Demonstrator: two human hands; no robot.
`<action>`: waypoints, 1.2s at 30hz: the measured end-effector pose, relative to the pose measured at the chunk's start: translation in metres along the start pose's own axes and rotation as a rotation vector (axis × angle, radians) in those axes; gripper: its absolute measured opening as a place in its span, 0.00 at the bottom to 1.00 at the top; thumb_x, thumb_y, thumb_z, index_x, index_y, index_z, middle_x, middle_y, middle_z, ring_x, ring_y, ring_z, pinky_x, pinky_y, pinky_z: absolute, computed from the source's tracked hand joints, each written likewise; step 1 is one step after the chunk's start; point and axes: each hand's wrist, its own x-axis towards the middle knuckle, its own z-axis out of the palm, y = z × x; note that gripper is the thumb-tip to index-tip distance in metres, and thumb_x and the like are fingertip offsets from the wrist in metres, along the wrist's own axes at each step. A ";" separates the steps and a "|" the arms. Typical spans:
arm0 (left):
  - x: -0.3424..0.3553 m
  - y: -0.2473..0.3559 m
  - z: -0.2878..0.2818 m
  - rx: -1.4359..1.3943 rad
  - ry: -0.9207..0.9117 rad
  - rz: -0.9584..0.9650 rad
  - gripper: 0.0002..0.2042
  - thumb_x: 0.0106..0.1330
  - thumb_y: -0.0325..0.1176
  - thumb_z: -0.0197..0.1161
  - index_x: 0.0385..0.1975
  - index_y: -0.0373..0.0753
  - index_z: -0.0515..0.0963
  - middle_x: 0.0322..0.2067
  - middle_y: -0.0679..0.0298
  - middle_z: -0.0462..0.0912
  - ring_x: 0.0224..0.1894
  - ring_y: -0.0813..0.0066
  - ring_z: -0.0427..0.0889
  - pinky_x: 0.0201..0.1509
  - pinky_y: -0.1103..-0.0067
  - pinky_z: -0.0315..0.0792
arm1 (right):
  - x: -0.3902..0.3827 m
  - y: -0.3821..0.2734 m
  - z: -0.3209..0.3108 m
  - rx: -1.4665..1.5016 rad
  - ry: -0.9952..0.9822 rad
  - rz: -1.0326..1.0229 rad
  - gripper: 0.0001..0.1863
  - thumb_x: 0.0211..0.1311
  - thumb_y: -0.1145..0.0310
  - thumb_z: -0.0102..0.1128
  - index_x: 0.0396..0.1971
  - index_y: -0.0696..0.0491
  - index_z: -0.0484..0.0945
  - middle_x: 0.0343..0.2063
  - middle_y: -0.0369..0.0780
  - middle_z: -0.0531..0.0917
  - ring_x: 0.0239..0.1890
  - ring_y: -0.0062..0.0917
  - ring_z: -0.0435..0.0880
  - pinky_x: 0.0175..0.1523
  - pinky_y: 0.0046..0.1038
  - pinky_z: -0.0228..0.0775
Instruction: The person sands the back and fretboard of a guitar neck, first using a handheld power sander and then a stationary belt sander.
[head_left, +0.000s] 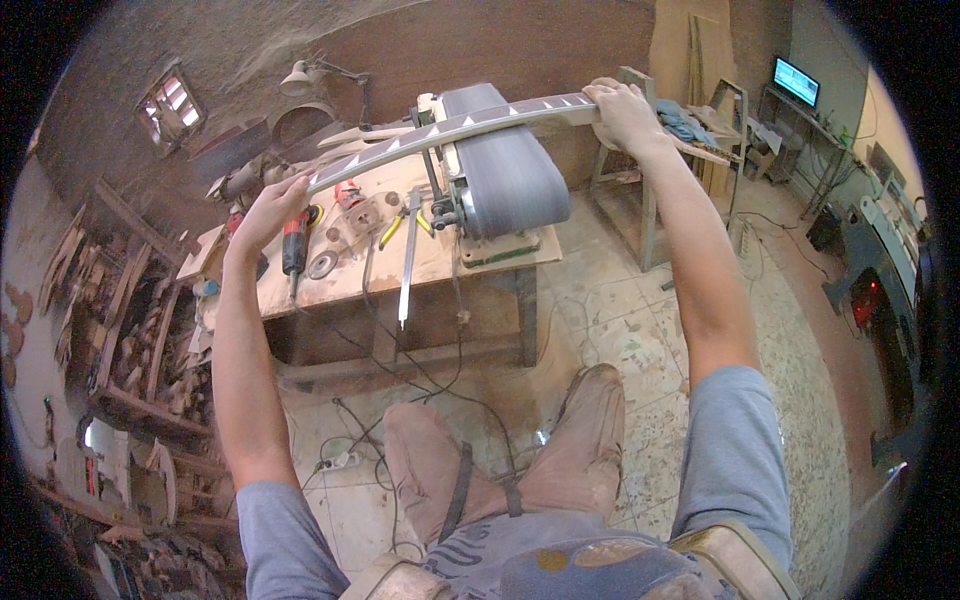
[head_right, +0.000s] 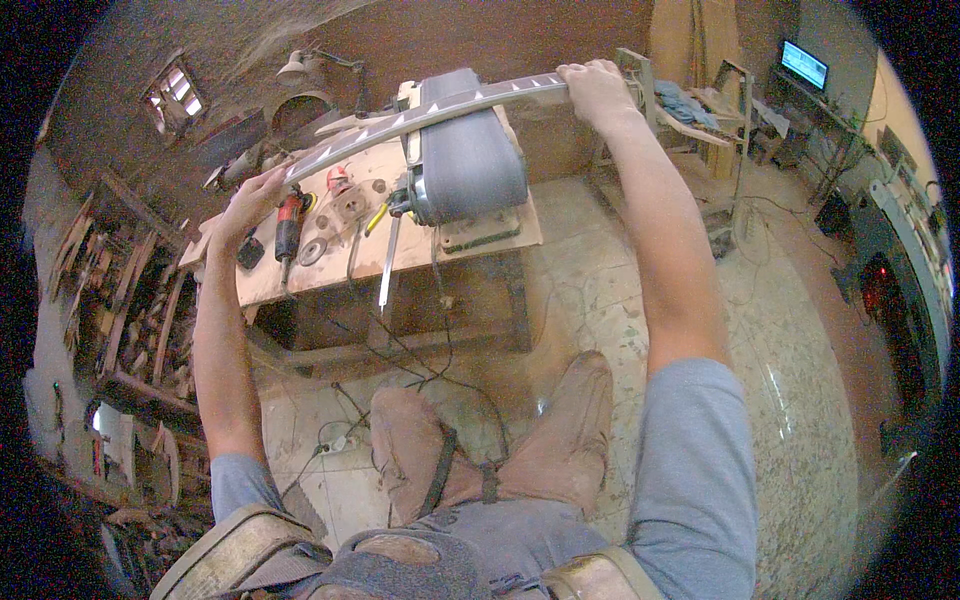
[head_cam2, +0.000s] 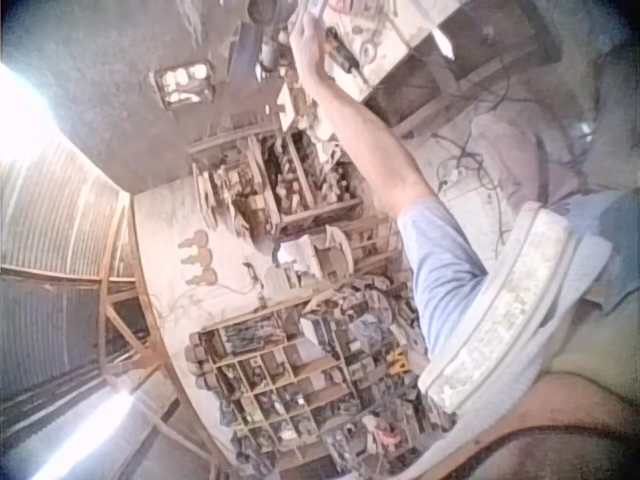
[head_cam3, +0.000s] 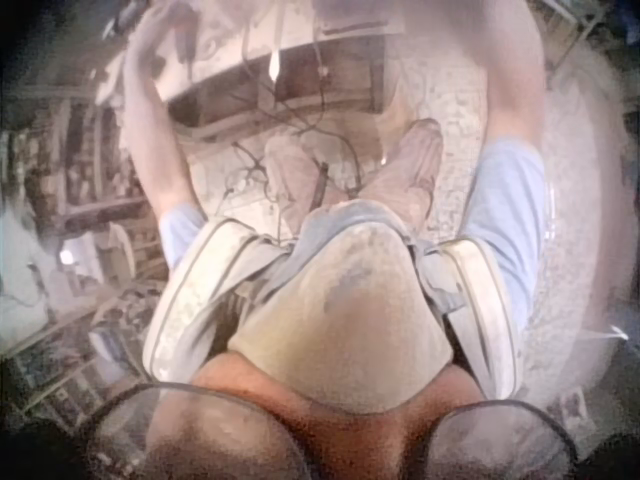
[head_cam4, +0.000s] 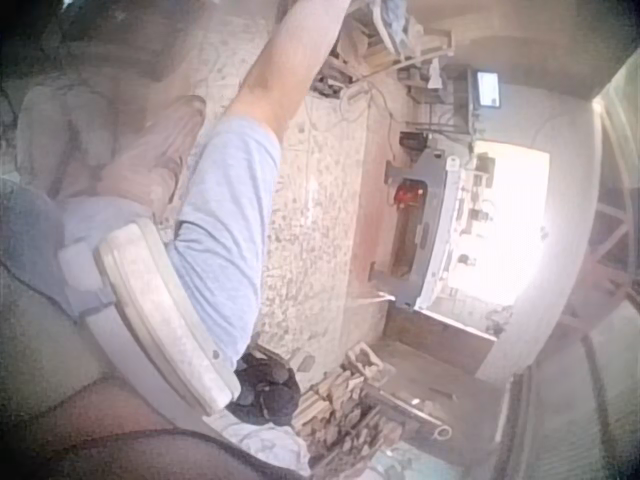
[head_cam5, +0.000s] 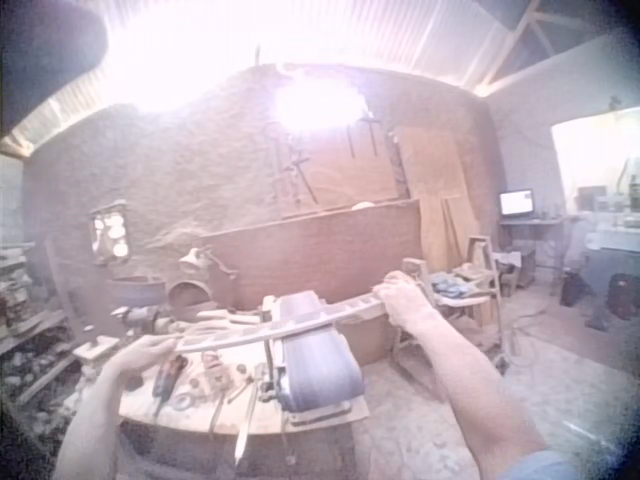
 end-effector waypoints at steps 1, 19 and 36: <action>0.005 0.005 0.005 0.017 -0.008 0.002 0.24 0.78 0.48 0.51 0.61 0.34 0.75 0.30 0.76 0.70 0.33 0.85 0.64 0.37 0.83 0.62 | -0.004 0.009 0.001 0.013 -0.004 0.007 0.20 0.65 0.72 0.54 0.57 0.47 0.78 0.54 0.37 0.83 0.59 0.32 0.80 0.66 0.40 0.67; 0.072 0.104 0.135 0.111 0.045 0.242 0.23 0.79 0.48 0.45 0.49 0.31 0.77 0.27 0.65 0.74 0.33 0.75 0.72 0.42 0.74 0.70 | -0.034 0.150 -0.014 0.029 -0.256 0.236 0.34 0.48 0.88 0.57 0.60 0.51 0.74 0.52 0.48 0.82 0.56 0.46 0.79 0.62 0.43 0.72; 0.055 0.115 0.137 0.296 0.147 0.209 0.26 0.77 0.53 0.43 0.50 0.34 0.77 0.29 0.59 0.78 0.34 0.65 0.78 0.39 0.69 0.73 | -0.009 0.156 0.016 -0.182 -0.253 0.125 0.23 0.66 0.68 0.54 0.61 0.44 0.75 0.63 0.37 0.76 0.68 0.41 0.68 0.69 0.50 0.62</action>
